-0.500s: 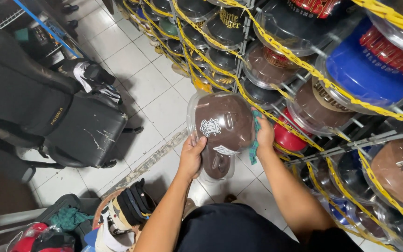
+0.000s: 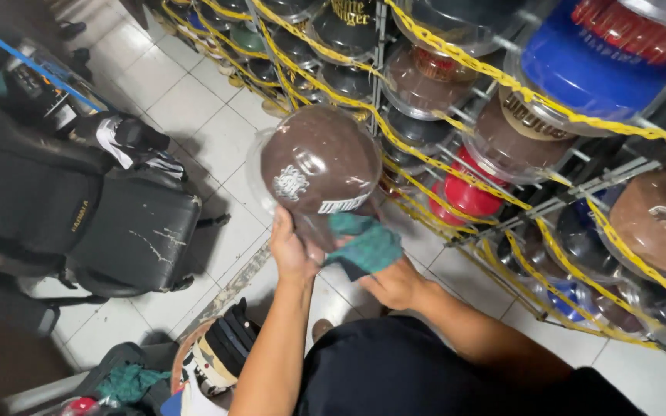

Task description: Cleaning and organizing hats in a display area by wiping the hats and their plastic cases with a cloth.

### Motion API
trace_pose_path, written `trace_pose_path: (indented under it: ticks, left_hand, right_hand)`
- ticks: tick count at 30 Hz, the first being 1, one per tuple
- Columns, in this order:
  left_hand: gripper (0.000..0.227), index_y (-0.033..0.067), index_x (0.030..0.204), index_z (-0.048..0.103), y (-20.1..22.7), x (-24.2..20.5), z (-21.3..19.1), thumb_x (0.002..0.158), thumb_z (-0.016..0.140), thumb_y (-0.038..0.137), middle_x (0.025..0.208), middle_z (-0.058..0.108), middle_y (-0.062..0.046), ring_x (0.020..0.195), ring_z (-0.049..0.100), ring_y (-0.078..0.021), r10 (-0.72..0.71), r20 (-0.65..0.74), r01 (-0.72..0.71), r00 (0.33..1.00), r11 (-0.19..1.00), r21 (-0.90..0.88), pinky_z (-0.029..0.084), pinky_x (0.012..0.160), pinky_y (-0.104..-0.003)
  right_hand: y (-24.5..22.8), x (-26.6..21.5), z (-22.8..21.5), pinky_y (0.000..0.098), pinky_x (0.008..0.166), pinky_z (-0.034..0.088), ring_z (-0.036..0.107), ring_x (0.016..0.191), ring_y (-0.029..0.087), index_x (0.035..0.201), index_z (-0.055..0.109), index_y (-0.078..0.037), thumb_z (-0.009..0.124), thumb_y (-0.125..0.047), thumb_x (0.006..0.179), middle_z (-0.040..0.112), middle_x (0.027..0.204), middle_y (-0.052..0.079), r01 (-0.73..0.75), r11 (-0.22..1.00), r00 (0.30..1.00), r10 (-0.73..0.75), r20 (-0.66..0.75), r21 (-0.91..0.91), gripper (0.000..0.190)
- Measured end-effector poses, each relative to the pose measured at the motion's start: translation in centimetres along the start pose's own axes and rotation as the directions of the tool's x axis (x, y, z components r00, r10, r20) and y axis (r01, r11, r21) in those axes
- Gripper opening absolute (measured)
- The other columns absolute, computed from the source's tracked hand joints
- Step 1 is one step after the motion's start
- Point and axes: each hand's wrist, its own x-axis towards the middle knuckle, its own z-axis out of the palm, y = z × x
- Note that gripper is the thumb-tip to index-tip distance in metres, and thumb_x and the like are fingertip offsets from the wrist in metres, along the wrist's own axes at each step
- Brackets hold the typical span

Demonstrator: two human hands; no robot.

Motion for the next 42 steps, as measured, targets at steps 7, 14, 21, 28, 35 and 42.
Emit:
trace_pose_path:
  ticks: [7,14,21,28,35,42]
  left_hand:
    - [0.058,0.0113,0.134,0.063,0.7,2.1,-5.5,0.102,0.047,0.057,0.129,0.068,-0.017,0.116,0.068,-0.0333,-0.296,0.218,0.349,0.93,0.898,-0.268,0.053,0.101,-0.055]
    - [0.054,0.0159,0.133,0.066,3.8,2.5,-5.8,0.101,0.046,0.054,0.124,0.07,-0.019,0.109,0.071,-0.0348,-0.414,0.308,0.447,0.857,0.894,-0.043,0.054,0.1,-0.055]
    - [0.035,0.0143,0.12,0.064,4.1,4.1,-8.4,0.105,0.049,0.042,0.114,0.074,-0.013,0.1,0.074,-0.0266,-0.236,0.209,0.255,0.949,0.965,-0.067,0.061,0.092,-0.041]
    - [0.029,0.0163,0.099,0.056,5.3,0.5,-4.9,0.105,0.05,0.044,0.101,0.071,-0.002,0.093,0.071,-0.0177,0.063,0.015,-0.061,0.998,0.994,-0.091,0.059,0.093,-0.034]
    - [0.03,0.0204,0.112,0.062,2.5,0.9,-8.7,0.103,0.051,0.048,0.122,0.071,-0.004,0.111,0.069,-0.021,-0.021,0.025,0.024,0.999,0.989,-0.147,0.052,0.107,-0.041]
    - [0.042,0.021,0.133,0.063,3.5,-2.4,-5.9,0.107,0.042,0.047,0.138,0.063,-0.007,0.128,0.059,-0.0273,-0.141,0.08,0.157,0.987,0.956,-0.249,0.045,0.116,-0.047]
  right_hand:
    - [-9.1,11.8,-7.1,0.0436,0.126,0.023,0.038,0.147,0.029,0.148,0.049,-0.005,0.054,-0.054,0.1,0.043,0.157,0.018,-0.575,0.216,0.315,0.949,-0.031,0.789,0.069]
    - [-1.6,14.1,-6.7,0.0422,0.099,0.057,0.076,0.094,0.023,0.099,0.08,-0.01,0.077,-0.041,0.09,0.078,0.099,0.009,-0.299,-0.191,0.407,0.86,0.306,0.935,0.032]
    - [-3.2,11.4,-3.0,0.0492,0.099,0.057,0.076,0.095,0.031,0.102,0.076,-0.005,0.078,-0.027,0.091,0.077,0.102,0.017,-0.133,-0.169,0.4,0.892,0.209,0.977,0.026]
    - [-12.2,10.7,5.9,0.0461,0.116,0.042,0.063,0.123,0.025,0.132,0.065,-0.014,0.051,-0.044,0.105,0.068,0.132,0.011,0.133,-0.162,0.253,0.959,0.125,0.978,0.042]
    - [-19.0,10.0,9.2,0.0483,0.106,0.052,0.07,0.11,0.026,0.12,0.069,-0.012,0.062,-0.037,0.1,0.073,0.117,0.008,0.109,-0.191,0.163,0.971,0.172,0.975,0.032]
    - [-16.0,9.4,7.0,0.0493,0.109,0.048,0.067,0.113,0.026,0.119,0.066,-0.011,0.062,-0.034,0.102,0.072,0.117,0.007,0.133,-0.07,0.12,0.991,0.054,0.989,0.029]
